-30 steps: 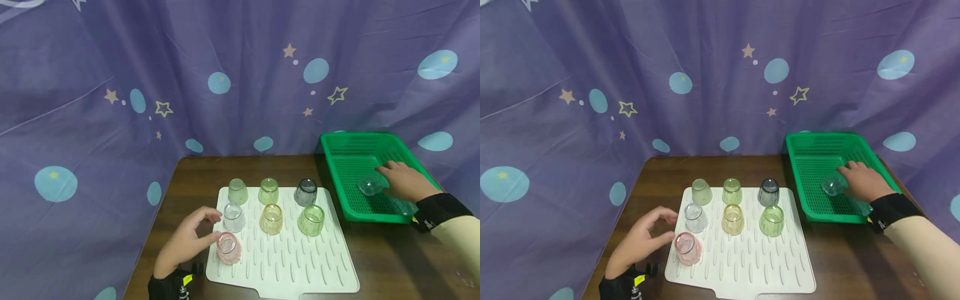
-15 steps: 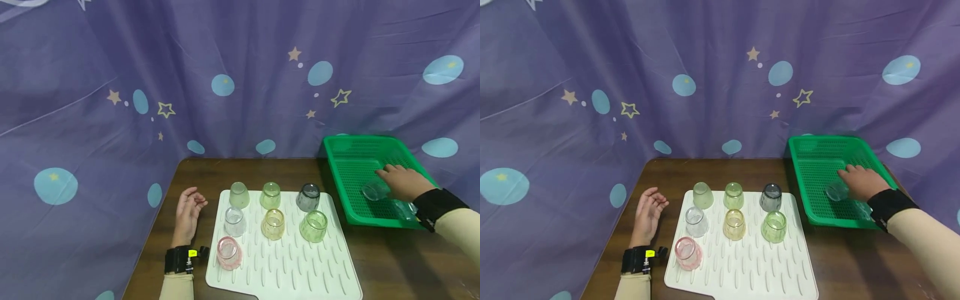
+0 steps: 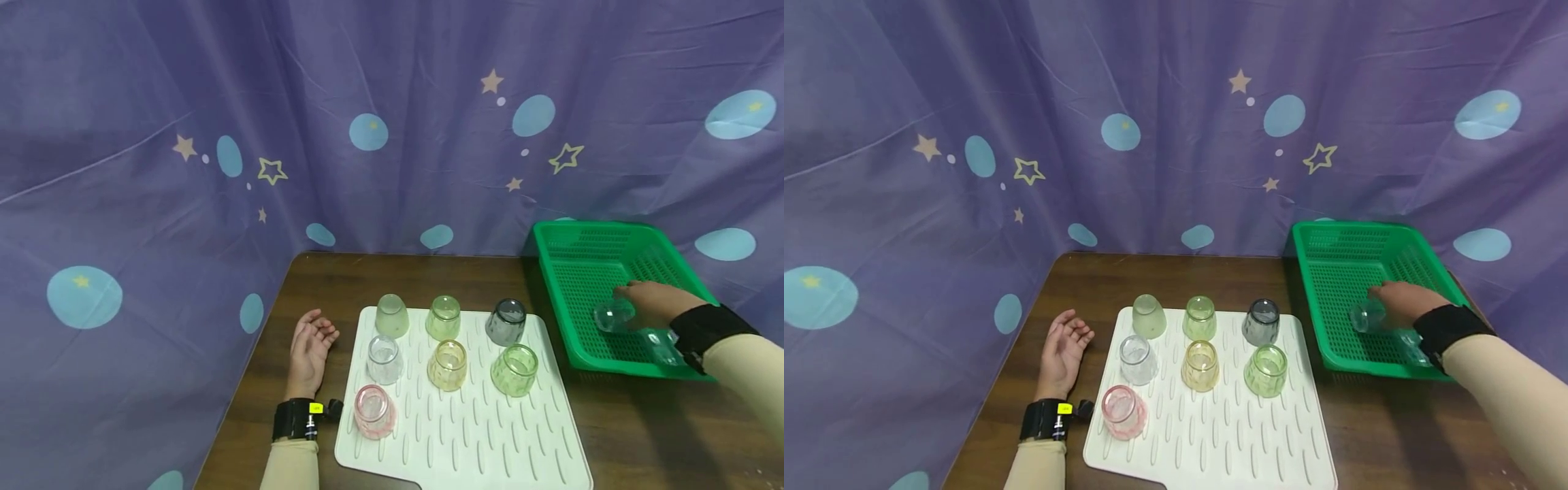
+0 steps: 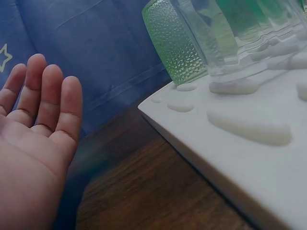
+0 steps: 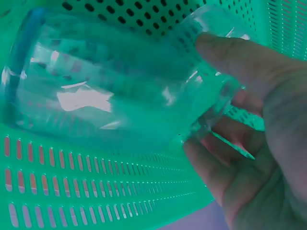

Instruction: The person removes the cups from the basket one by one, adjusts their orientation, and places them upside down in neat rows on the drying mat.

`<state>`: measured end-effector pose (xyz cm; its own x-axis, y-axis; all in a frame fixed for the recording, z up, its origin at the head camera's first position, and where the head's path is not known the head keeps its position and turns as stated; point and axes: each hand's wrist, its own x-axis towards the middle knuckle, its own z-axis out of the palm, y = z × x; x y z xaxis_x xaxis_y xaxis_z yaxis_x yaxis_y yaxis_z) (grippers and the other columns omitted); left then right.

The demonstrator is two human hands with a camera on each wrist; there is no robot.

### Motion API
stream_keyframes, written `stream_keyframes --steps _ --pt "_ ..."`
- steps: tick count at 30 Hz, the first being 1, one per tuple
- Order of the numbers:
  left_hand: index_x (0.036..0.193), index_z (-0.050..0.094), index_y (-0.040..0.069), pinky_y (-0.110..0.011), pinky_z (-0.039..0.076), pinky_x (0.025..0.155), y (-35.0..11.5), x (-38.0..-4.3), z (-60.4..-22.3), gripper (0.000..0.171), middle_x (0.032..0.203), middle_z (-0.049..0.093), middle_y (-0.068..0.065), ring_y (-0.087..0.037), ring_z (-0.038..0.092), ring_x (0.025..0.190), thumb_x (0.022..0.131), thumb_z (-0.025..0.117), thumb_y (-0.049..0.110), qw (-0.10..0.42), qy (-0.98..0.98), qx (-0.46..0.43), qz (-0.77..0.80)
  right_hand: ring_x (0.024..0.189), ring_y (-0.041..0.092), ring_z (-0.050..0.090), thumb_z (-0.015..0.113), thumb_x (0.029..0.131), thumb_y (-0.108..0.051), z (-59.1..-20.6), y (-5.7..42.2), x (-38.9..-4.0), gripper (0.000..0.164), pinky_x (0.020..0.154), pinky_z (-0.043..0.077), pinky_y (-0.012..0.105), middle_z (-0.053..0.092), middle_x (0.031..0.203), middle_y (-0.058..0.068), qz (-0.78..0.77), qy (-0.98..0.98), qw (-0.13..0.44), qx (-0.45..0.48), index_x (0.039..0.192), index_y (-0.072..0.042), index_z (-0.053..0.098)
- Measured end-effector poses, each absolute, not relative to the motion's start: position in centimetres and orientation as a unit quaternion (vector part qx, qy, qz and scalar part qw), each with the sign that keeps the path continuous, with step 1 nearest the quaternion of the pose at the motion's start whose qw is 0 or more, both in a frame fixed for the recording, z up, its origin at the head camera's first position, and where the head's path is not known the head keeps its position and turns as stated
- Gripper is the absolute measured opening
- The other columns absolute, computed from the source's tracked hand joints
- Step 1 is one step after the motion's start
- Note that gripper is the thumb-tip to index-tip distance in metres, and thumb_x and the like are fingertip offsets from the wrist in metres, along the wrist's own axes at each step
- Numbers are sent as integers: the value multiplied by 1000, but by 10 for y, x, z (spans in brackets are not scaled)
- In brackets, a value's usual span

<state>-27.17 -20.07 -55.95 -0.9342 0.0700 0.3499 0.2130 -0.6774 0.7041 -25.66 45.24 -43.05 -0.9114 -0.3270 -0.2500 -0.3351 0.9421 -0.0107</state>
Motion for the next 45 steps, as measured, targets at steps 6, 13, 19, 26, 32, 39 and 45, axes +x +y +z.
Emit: stream_keyframes --steps 6,13,19,26,32,39,45 --pt "135 47 2 -34 56 92 -200 -271 -556 33 110 61 -9 -21 61 99 111 25 10 28 -420 -173 -890 100 48 66 91 75 -37 -430 451 -258 70 77 57 57 69 114 25 -20 974 157 -160 122 8 67" --pt "135 47 4 -33 55 92 -199 -270 -556 32 109 61 -9 -21 60 99 111 27 12 23 -430 -157 -889 99 47 66 88 78 -37 -425 451 -262 63 77 56 57 71 113 24 -14 976 156 -153 119 7 70" --pt "136 48 3 -32 55 91 -199 -274 -555 34 109 60 -9 -21 60 98 111 26 13 16 -441 -159 -883 98 47 66 88 79 -37 -425 449 -261 63 77 56 57 71 113 24 -13 977 151 -151 120 7 70" --pt "134 49 5 -32 55 92 -197 -273 -553 37 110 59 -9 -21 59 99 111 21 10 3 -435 -165 -885 103 50 65 87 79 -38 -425 449 -260 66 78 56 57 69 117 28 -19 977 160 -142 123 8 68" --pt "134 50 5 -32 55 92 -198 -271 -555 38 110 60 -8 -20 60 99 111 20 11 2 -433 -165 -886 103 50 65 86 80 -40 -429 454 -264 65 79 56 57 69 117 27 -25 976 158 -147 122 7 69" --pt "134 50 5 -32 55 92 -198 -271 -555 37 111 60 -9 -21 60 100 111 22 12 -1 -432 -164 -887 104 51 64 86 80 -41 -428 455 -264 66 78 55 57 69 118 27 -26 977 158 -139 122 7 69" --pt "132 52 7 -32 55 91 -198 -269 -555 35 110 59 -9 -21 60 99 111 24 11 -1 -433 -160 -887 102 51 65 87 80 -37 -426 451 -264 63 78 55 57 69 116 28 -19 977 158 -140 121 8 69"
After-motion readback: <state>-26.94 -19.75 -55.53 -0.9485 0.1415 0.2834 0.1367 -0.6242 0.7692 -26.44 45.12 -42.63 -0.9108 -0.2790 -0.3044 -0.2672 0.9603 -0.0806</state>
